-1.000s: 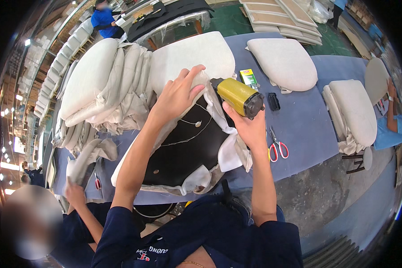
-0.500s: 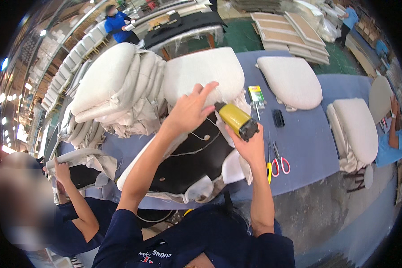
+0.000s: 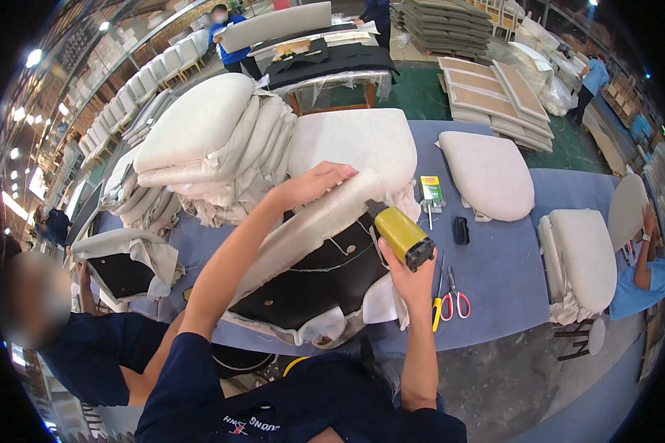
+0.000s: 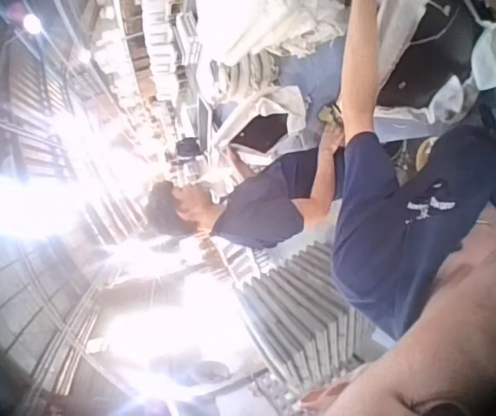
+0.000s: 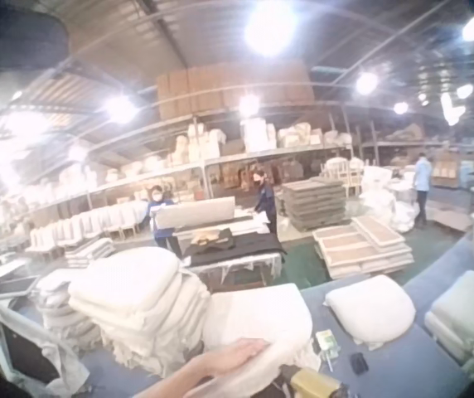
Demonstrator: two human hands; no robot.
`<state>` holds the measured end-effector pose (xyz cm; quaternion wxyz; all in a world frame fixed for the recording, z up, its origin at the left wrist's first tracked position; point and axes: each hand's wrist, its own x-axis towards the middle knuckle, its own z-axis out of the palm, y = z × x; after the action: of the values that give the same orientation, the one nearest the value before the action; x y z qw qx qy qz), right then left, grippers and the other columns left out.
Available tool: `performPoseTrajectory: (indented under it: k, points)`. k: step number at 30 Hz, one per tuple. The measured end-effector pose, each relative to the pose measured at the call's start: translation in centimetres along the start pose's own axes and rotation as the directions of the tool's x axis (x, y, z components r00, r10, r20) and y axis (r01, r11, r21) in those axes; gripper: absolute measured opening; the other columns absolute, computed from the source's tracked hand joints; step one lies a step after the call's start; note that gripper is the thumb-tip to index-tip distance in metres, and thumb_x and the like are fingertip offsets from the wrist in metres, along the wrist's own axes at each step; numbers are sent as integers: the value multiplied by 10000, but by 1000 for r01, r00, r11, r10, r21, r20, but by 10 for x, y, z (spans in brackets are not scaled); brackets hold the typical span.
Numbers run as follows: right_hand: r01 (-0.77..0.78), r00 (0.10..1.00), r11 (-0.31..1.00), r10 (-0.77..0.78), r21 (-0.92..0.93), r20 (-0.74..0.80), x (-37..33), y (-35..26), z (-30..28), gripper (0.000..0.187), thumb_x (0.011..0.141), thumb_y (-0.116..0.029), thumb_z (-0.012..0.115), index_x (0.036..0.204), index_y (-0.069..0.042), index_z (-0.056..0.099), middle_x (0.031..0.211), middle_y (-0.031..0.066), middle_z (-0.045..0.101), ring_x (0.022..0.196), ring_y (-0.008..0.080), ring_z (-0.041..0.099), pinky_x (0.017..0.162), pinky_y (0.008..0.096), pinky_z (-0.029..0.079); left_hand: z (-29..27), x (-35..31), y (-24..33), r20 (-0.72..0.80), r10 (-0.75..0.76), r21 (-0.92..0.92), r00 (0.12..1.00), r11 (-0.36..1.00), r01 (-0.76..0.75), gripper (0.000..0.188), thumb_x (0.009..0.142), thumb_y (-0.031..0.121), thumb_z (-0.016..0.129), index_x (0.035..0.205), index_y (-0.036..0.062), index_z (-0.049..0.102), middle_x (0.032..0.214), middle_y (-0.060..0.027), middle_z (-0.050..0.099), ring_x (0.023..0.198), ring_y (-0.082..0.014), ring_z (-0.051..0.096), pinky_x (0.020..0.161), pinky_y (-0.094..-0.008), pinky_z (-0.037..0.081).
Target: The person staples fabric onto chair cushions using a pneumatic staple gun, trims excess fabric with scissors, and uses a screwdriver to adjust the cushion frame. The person handles multiple cushions, flipping them to work on different sides.
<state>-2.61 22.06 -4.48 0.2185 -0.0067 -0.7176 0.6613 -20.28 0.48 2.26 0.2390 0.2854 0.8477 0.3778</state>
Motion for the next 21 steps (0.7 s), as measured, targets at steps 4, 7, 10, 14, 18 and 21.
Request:
performPoseTrajectory:
  k: [4,7,10,14,18,21]
  points:
    - [-26,996,995,34,95,-84,2,9,16,252,879,-143,825,1049,24,743,956,69,761,835,132,697,769,290,542,14,10,-3,33,-194,-173,980,965,197,863,1052,688,259,1505,-16,467,1498,-212,519,1335,-307,512,1182,-375,317]
    - [8,995,1000,-7,3,-100,4,13,20,255,879,-138,822,1060,23,741,980,85,771,859,153,720,797,313,552,18,10,7,-47,-96,-35,994,995,94,780,1079,629,246,1469,-7,475,1450,-258,537,1330,-353,518,1164,-409,335]
    - [49,993,998,-52,-32,-109,6,16,23,258,877,-131,821,1063,28,738,993,91,775,882,163,731,815,323,554,29,10,0,-152,77,241,985,970,-39,646,1101,536,287,1445,12,441,1352,-316,560,1256,-449,551,1091,-473,395]
    - [-134,987,983,144,123,-73,15,21,6,310,894,-134,813,1142,25,717,1072,94,761,953,153,715,855,312,550,52,2,26,-238,231,516,943,853,-79,525,1076,377,468,1469,39,383,1172,-303,596,1012,-516,615,875,-538,502]
    - [-195,978,967,204,161,-36,20,14,1,331,904,-135,806,1179,18,705,1099,96,751,967,149,706,866,305,547,56,2,23,-271,405,641,873,753,-150,574,1028,292,581,1505,61,362,1060,-248,595,843,-474,638,725,-533,529]
    - [-183,983,981,184,56,-7,14,4,-2,303,897,-138,805,1141,20,720,1056,94,762,939,145,709,851,310,547,60,-1,24,-244,425,681,872,715,-157,669,998,261,614,1581,146,304,1087,-241,580,817,-468,631,728,-518,534]
